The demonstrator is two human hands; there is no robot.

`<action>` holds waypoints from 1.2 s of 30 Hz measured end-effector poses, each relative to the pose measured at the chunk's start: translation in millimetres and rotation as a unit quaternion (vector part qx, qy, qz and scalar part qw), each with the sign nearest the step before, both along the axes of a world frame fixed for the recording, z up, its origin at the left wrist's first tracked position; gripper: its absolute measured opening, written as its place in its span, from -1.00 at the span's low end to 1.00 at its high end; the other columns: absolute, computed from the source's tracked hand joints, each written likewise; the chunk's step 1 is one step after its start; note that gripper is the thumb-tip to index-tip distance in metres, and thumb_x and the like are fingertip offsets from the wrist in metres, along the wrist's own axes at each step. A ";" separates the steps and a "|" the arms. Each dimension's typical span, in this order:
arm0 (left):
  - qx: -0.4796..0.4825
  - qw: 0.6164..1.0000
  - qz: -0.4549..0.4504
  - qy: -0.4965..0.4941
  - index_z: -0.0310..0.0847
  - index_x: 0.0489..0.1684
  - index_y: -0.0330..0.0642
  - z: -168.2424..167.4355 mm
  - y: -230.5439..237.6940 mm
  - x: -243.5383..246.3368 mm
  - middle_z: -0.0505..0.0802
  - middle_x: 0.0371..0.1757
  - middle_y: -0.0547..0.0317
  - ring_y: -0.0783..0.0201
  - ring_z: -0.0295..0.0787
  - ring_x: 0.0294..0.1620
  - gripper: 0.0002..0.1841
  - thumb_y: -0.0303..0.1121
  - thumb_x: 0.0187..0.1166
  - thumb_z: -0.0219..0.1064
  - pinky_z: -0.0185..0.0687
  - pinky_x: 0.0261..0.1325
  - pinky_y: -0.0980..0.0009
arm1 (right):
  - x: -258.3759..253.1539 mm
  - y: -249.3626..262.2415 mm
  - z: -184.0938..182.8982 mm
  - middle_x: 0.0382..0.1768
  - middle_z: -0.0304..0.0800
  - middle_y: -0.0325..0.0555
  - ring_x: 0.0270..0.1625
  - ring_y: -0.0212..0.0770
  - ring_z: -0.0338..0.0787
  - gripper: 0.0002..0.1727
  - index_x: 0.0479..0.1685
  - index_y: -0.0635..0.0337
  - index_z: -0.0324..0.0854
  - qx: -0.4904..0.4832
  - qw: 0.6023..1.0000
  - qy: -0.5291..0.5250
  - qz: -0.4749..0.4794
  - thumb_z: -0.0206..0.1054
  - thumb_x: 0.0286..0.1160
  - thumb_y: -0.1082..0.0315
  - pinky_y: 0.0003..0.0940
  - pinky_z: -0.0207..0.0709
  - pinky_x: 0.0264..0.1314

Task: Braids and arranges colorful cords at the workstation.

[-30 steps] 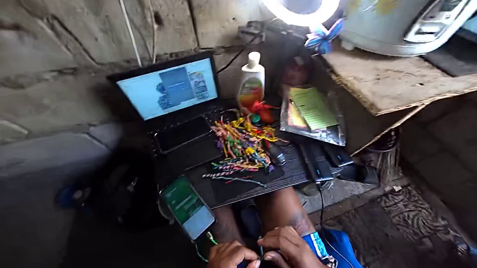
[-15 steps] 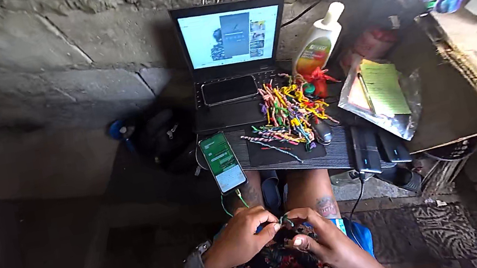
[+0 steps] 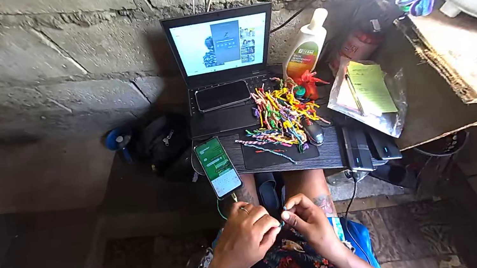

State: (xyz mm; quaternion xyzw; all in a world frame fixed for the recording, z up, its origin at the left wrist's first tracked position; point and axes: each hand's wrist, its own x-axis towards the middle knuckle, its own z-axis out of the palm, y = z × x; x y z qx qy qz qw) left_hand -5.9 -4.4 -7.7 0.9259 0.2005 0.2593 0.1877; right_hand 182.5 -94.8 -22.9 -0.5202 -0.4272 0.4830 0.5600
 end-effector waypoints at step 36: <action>-0.267 0.961 -0.070 0.007 0.82 -0.22 -0.23 14.5 1.8 0.9 0.84 -0.25 0.13 0.36 0.73 -0.08 -0.76 -0.25 0.65 0.31 0.49 0.21 0.36 | 24.2 -0.1 -9.3 -0.33 0.83 -0.14 -0.15 -0.34 0.78 -0.67 -0.24 0.19 0.74 0.212 0.936 -0.272 0.072 0.25 0.73 0.12 -0.47 0.56 0.11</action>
